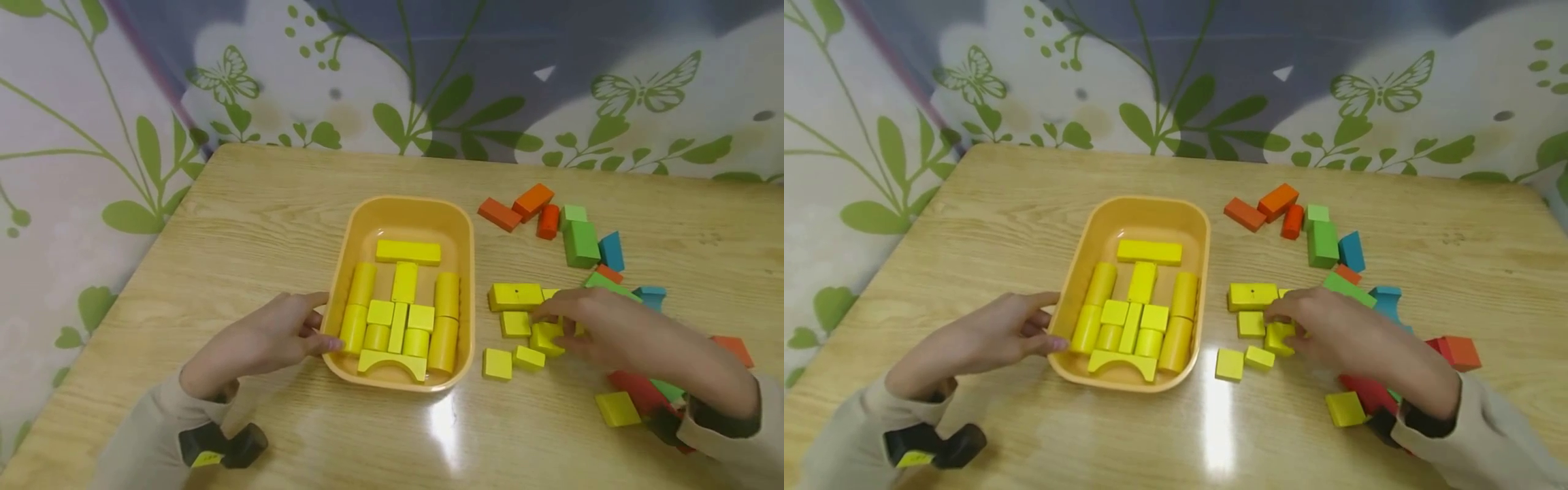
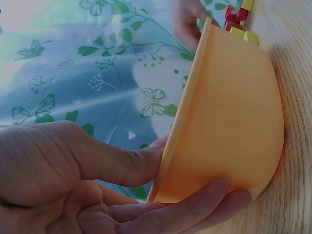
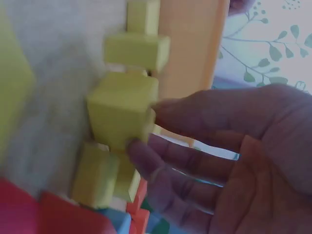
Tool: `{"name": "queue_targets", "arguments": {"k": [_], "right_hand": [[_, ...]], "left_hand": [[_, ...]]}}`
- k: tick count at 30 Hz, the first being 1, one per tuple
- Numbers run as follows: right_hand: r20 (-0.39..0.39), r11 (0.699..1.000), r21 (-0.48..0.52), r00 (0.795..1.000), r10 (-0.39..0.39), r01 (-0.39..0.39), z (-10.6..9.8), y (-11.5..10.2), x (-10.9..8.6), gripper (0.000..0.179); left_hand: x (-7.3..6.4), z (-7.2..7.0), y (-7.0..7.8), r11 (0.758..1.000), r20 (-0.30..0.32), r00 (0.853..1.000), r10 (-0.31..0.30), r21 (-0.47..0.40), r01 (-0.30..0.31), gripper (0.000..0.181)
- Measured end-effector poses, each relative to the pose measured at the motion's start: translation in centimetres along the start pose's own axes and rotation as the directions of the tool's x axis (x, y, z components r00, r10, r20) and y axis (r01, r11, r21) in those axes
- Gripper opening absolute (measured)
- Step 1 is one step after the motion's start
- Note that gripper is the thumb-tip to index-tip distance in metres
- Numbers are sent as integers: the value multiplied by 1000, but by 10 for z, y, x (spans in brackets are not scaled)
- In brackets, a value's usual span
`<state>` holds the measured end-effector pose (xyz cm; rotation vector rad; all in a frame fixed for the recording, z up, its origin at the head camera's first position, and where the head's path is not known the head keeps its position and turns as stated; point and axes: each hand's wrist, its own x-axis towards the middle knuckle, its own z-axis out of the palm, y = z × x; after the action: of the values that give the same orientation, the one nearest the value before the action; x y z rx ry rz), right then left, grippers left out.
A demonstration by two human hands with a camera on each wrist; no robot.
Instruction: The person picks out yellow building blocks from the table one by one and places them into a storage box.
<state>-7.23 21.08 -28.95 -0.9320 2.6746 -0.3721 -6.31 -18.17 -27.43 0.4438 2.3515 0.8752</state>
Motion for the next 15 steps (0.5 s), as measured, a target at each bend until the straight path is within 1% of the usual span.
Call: {"name": "queue_targets", "arguments": {"k": [2, 4, 5, 7, 9, 11, 13, 15], "right_hand": [[33, 1000, 0, 999, 0, 0, 5, 0, -5, 42], [43, 1000, -13, 999, 9, -9, 9, -2, -9, 45], [47, 1000, -16, 999, 25, -24, 10, -4, -9, 44], [42, 999, -27, 999, 28, -27, 9, -9, -7, 42], [-2, 999, -36, 1000, 7, -7, 2, -13, -4, 39], [-66, 998, -53, 998, -23, 19, -14, -21, 1, 38], [-145, 995, -74, 986, -82, 72, -33, -31, 9, 40], [-208, 991, -48, 969, -132, 125, -48, -45, 24, 40]], "left_hand": [[1, 0, 0, 1000, -2, 1000, 3, 10, -3, 60], [1, 0, 1, 1000, -3, 1000, 9, 12, -9, 58], [1, 0, 1, 1000, -3, 1000, 8, 7, -8, 58], [1, 0, 0, 1000, -2, 1000, 8, 6, -8, 60], [0, 0, -1, 1000, -2, 1000, 7, 4, -7, 63], [0, 1, -1, 1000, -1, 1000, 8, 4, -8, 64], [0, 1, -2, 1000, -3, 1000, 17, -2, -17, 63], [0, 2, -3, 1000, -5, 1000, 19, -14, -19, 63]]}}
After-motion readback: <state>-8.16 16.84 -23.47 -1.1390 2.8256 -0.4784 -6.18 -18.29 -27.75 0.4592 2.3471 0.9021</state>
